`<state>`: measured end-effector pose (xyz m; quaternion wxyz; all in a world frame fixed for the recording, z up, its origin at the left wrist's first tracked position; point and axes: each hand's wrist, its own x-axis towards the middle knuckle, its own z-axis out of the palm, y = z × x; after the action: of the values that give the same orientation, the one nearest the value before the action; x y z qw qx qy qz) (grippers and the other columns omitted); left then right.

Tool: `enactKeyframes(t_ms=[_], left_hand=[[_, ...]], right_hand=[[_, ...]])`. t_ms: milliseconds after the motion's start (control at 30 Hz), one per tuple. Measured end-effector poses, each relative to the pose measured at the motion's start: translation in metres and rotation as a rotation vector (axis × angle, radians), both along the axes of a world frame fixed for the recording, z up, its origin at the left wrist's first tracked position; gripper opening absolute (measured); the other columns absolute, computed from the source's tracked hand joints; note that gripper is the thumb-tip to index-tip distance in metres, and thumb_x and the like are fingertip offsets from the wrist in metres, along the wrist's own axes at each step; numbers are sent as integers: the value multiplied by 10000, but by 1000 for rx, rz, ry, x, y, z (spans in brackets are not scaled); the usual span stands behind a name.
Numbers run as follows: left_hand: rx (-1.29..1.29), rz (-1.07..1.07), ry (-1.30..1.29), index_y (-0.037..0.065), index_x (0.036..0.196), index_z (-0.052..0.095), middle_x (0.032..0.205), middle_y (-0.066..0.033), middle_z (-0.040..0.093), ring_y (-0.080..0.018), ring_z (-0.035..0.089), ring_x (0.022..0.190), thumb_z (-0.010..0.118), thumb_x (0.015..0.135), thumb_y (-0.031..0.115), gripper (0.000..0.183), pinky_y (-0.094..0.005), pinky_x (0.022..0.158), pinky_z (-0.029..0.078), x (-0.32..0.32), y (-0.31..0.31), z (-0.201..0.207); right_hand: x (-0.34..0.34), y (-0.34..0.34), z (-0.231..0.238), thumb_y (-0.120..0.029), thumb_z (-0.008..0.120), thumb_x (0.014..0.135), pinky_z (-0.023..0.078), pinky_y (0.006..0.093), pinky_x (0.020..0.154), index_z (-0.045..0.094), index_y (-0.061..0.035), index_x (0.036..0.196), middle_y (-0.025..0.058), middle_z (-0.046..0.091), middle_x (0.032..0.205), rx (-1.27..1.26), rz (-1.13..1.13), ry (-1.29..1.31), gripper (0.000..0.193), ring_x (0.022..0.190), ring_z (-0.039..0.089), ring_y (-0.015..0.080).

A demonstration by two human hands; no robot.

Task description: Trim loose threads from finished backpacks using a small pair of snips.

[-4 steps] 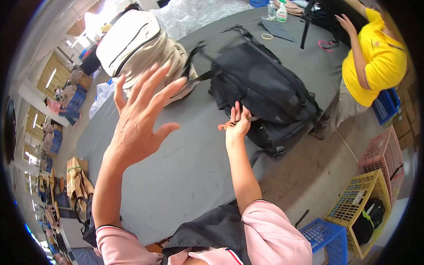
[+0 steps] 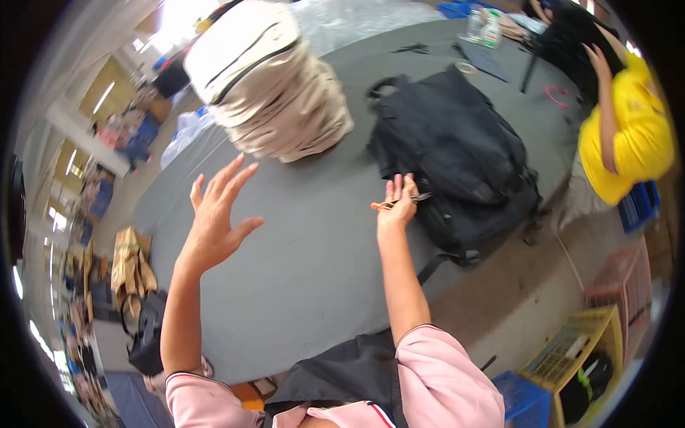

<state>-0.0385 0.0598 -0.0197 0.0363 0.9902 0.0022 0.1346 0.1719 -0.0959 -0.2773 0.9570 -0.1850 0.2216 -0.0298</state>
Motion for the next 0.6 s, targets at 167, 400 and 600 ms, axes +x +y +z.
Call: enactKeyframes(t_ms=[167,400,600], left_hand=[[-332,367,280,205,1394,374,1474,-131,307,-292,314,1353,687,807,320,675,-548,1094,145,-99,108,-75],[-217,1320,201,215,1411,328,1492,-188,236,-359,299,1346,763,716,339,830,-550,1010,321,-325,228,-172],[62,1692,84,182,1432,268,1520,-150,166,-340,177,1397,776,698,222,893,-596,1053,229,-438,253,-175]], right_hand=[[-34,28,-2,-237,618,879,532,284,705,573,-42,1129,94,588,1133,-251,394,-133,321,1013,582,183],[-127,50,-69,-235,516,964,495,229,555,586,-30,1078,90,613,970,-532,769,-148,245,745,602,133],[-153,51,-94,-207,493,973,493,206,513,592,-19,1045,65,619,835,-707,1017,-117,225,640,594,103]])
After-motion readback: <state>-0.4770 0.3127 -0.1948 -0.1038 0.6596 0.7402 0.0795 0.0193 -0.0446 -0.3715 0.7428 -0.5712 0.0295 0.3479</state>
